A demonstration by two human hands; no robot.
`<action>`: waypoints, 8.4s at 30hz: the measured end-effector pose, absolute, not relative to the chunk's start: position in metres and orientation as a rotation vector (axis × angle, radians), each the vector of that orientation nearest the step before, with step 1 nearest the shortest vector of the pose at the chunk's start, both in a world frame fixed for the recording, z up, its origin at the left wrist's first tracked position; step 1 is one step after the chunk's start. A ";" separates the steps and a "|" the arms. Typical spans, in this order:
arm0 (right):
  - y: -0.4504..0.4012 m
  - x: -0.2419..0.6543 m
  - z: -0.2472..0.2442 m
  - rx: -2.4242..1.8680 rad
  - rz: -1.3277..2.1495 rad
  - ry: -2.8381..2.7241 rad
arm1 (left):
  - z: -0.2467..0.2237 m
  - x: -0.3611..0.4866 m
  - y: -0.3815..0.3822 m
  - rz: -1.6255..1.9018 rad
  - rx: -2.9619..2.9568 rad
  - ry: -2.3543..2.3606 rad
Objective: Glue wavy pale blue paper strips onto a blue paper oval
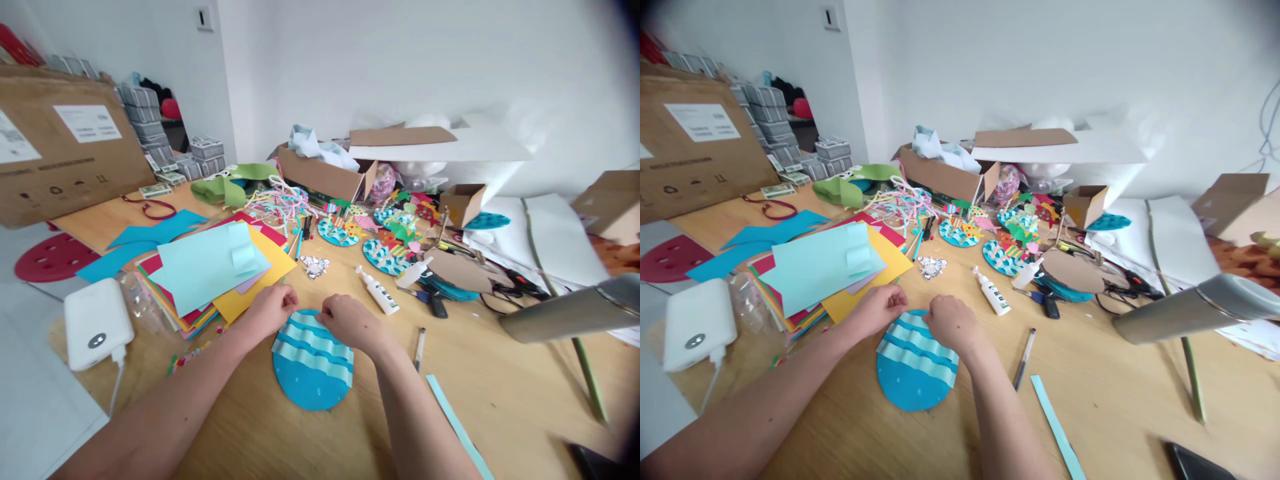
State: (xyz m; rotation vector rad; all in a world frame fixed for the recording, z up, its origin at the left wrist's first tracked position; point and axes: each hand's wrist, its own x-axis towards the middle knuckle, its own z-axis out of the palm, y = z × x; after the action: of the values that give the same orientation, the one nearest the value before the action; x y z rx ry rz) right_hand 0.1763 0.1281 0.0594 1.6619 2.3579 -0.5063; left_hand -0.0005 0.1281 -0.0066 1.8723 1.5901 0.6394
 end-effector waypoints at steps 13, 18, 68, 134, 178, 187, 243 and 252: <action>0.128 0.178 0.061 1.693 -0.536 2.391 | 0.005 -0.003 0.114 0.653 2.082 1.466; 0.128 0.178 0.061 1.701 -0.547 2.390 | 0.001 -0.007 0.099 0.640 2.304 1.440; 0.125 0.230 0.061 1.893 -1.487 2.234 | -0.004 0.013 0.099 0.440 2.559 1.674; 0.138 0.182 0.061 1.767 -0.997 2.262 | 0.002 0.012 0.097 0.444 2.509 1.560; 0.145 0.163 0.054 1.735 -0.788 2.118 | -0.005 0.004 0.099 0.530 2.439 1.527; 0.146 0.164 0.051 1.746 -0.776 2.118 | -0.002 0.004 0.099 0.523 2.452 1.488; 0.147 0.164 0.044 1.735 -0.789 2.136 | -0.003 0.004 0.100 0.504 2.421 1.514; 0.147 0.163 0.045 1.747 -0.765 2.132 | -0.003 0.004 0.100 0.505 2.423 1.516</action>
State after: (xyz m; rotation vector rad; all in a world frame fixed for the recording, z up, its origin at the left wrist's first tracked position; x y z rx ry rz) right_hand 0.1627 0.1472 0.0452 1.7472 2.1323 -0.7645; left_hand 0.0038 0.0997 -0.0034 2.4229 1.5156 0.5054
